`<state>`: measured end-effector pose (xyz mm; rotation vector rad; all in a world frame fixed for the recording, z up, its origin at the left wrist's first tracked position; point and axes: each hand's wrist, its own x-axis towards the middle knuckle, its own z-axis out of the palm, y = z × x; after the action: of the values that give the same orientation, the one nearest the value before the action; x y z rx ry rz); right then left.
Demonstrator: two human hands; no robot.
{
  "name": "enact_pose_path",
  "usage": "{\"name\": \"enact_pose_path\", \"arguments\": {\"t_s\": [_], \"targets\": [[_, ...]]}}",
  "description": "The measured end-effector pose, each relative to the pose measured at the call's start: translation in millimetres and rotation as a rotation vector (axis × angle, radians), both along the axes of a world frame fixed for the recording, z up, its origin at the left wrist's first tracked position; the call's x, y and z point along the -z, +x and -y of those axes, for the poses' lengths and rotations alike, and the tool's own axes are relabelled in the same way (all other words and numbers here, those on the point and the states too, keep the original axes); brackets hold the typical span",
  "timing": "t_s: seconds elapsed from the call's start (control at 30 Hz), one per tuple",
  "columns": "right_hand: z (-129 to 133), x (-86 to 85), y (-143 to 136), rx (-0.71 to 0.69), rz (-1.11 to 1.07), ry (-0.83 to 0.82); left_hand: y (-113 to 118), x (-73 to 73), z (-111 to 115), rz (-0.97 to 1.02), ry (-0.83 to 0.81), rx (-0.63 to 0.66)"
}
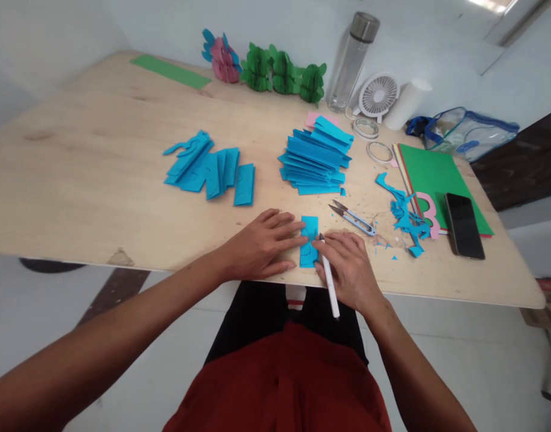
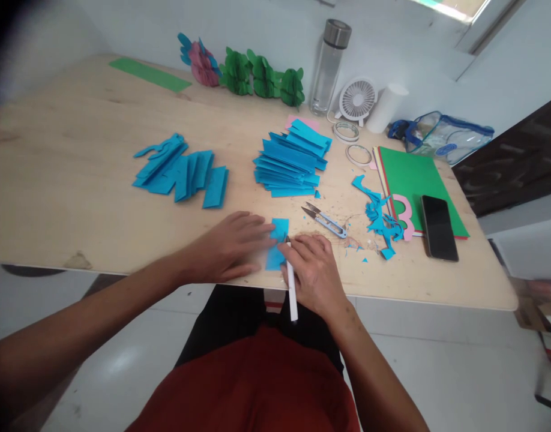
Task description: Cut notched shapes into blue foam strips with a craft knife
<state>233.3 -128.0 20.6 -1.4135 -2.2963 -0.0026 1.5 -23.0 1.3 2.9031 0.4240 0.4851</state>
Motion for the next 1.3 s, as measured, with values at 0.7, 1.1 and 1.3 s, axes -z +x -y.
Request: {"name": "enact_pose_path", "arguments": {"t_s": [0.7,1.1,1.3], "targets": [[8.2,-2.9,-4.0,-0.032,-0.036,0.043,0.2,-0.8,0.8,0.018,0.033,-0.002],[15.0,-4.5,-7.1,-0.138,-0.051,-0.010,0.7,-2.8,2.3,0.009,0.003,-0.018],[16.8,-3.6,-10.3,-0.189,-0.055,-0.039,-0.1,-2.0,2.7,0.031,-0.007,-0.013]]}}
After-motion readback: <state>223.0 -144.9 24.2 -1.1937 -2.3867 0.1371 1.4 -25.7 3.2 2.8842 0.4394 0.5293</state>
